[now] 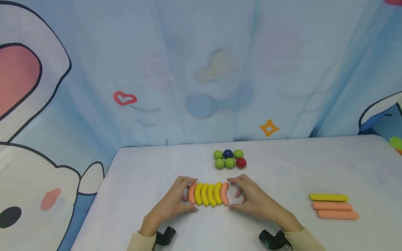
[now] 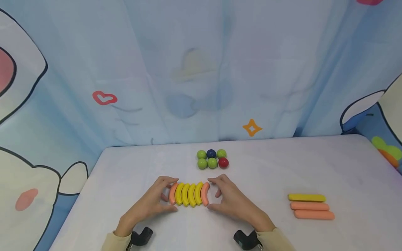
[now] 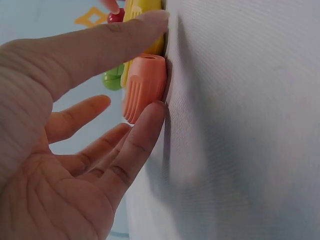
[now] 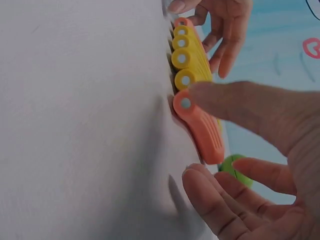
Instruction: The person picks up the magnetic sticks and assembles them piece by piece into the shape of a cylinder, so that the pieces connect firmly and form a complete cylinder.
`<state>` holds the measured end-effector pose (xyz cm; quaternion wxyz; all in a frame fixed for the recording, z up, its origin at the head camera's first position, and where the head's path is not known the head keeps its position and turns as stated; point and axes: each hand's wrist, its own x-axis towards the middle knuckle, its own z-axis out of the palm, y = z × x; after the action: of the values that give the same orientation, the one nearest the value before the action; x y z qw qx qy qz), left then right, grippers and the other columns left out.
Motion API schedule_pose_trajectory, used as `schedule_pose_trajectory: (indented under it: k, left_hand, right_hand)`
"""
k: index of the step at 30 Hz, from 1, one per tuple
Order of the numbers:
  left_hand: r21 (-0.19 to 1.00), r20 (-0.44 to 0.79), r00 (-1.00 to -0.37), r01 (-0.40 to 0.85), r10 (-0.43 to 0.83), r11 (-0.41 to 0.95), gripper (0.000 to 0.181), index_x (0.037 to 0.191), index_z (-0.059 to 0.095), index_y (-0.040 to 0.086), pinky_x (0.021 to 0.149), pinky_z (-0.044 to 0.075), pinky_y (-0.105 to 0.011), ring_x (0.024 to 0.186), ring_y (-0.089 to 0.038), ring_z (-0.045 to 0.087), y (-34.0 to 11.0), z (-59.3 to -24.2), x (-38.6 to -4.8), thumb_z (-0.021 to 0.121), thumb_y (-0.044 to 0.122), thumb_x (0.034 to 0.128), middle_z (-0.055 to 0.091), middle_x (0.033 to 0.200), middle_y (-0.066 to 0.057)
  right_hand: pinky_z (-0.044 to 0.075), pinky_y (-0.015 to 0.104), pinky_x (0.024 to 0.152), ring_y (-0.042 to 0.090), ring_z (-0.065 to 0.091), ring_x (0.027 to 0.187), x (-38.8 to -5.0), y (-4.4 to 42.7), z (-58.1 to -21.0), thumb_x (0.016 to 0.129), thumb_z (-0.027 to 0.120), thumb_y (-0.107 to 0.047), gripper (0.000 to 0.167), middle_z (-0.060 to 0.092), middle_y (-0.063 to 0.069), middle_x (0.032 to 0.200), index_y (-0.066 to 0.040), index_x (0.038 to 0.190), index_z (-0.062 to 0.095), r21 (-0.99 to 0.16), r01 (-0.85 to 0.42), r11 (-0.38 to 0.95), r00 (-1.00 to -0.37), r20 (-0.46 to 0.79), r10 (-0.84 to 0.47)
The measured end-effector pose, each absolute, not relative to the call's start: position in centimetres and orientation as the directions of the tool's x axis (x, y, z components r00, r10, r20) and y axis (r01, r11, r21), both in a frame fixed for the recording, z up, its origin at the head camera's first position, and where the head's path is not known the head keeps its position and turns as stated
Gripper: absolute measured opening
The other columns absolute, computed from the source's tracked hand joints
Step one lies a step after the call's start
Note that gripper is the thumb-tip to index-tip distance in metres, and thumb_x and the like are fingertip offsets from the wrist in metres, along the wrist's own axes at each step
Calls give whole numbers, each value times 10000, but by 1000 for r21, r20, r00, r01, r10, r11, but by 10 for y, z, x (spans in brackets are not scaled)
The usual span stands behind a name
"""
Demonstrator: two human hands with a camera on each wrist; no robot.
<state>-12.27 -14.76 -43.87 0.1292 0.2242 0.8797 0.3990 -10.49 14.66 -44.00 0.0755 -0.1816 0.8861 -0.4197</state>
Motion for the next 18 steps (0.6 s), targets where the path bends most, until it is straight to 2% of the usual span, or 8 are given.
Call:
schedule_pose_trajectory:
  k: [5, 12, 18]
  left_hand:
    - [773, -45, -862, 290, 505, 564, 758, 1450, 543, -8, 805, 575, -246, 896, -155, 597, -148, -439, -125, 910, 5, 786, 478, 1408, -162]
    - [767, -39, -859, 301, 510, 567, 708, 1430, 562, -19, 805, 573, -238, 911, -141, 594, -148, -441, -129, 894, 0, 805, 513, 1345, -135]
    - [767, -46, -866, 289, 498, 573, 697, 1411, 579, -22, 816, 578, -237, 1018, -192, 603, -151, -441, -130, 902, 2, 795, 527, 1325, -113]
  right_hand:
    - [550, 210, 639, 85, 564, 710, -112, 140, -443, 753, 933, -57, 727, 544, 83, 1105, 81, 1380, 592, -800, -256, 543, -917, 24, -397]
    - [563, 213, 679, 55, 568, 732, -116, 136, -446, 740, 915, 18, 694, 547, 81, 1102, 110, 1349, 597, -804, -282, 523, -904, 41, -425]
    - [558, 206, 677, 43, 562, 742, -118, 131, -446, 741, 916, 14, 681, 566, 95, 1143, 121, 1337, 604, -778, -311, 546, -901, 58, -430]
